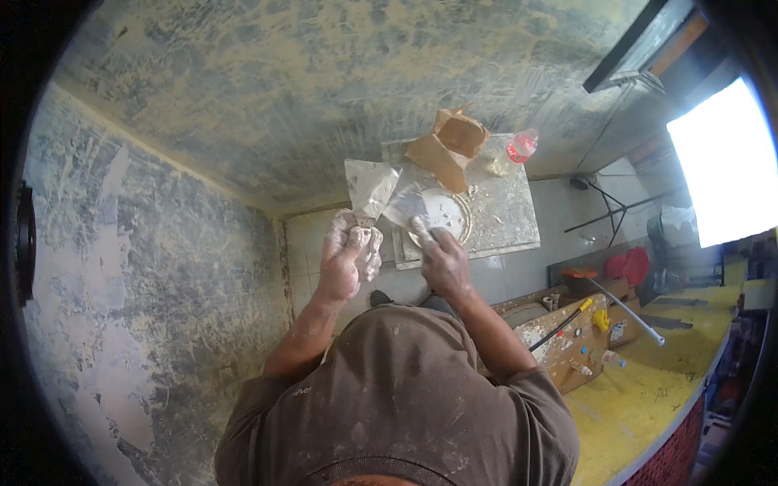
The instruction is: The person applies plaster or putty to repair cracks on a wall and ceiling using a putty knife.
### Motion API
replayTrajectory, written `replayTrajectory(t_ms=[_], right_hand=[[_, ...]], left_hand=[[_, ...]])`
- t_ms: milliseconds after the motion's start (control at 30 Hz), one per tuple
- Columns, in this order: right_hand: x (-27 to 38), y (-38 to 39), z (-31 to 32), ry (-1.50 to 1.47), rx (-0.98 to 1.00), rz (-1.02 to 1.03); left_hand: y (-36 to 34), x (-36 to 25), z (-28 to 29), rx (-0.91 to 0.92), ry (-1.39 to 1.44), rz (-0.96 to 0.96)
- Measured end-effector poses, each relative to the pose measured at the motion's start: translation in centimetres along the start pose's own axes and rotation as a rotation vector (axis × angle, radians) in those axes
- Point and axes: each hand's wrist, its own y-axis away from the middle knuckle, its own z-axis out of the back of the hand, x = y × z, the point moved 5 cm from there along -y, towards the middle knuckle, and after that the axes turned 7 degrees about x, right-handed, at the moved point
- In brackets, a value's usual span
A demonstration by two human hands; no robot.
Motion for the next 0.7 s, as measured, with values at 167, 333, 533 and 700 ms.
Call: replayTrajectory(t_ms=[167, 333, 533, 700], right_hand=[[-1.9, 1.5, 0.5, -1.083, 0.205, -0.782], [3.4, -3.3, 2.1, -1.603, 0.803, -0.758], [4.9, -5.2, 1.5, -1.659, 1.055, -0.842], [4.7, -5.4, 1.3, -1.610, 1.263, -0.752]], left_hand=[[0.9, -0.1, 3.2, -0.101, -0.175, -0.070], [2.5, -1.2, 4.1, -0.205, -0.243, -0.292], [5.5, -0.7, 4.5, -0.356, -0.637, -0.576], [8.4, -2.9, 1.4, -0.358, -1.040, -0.764]])
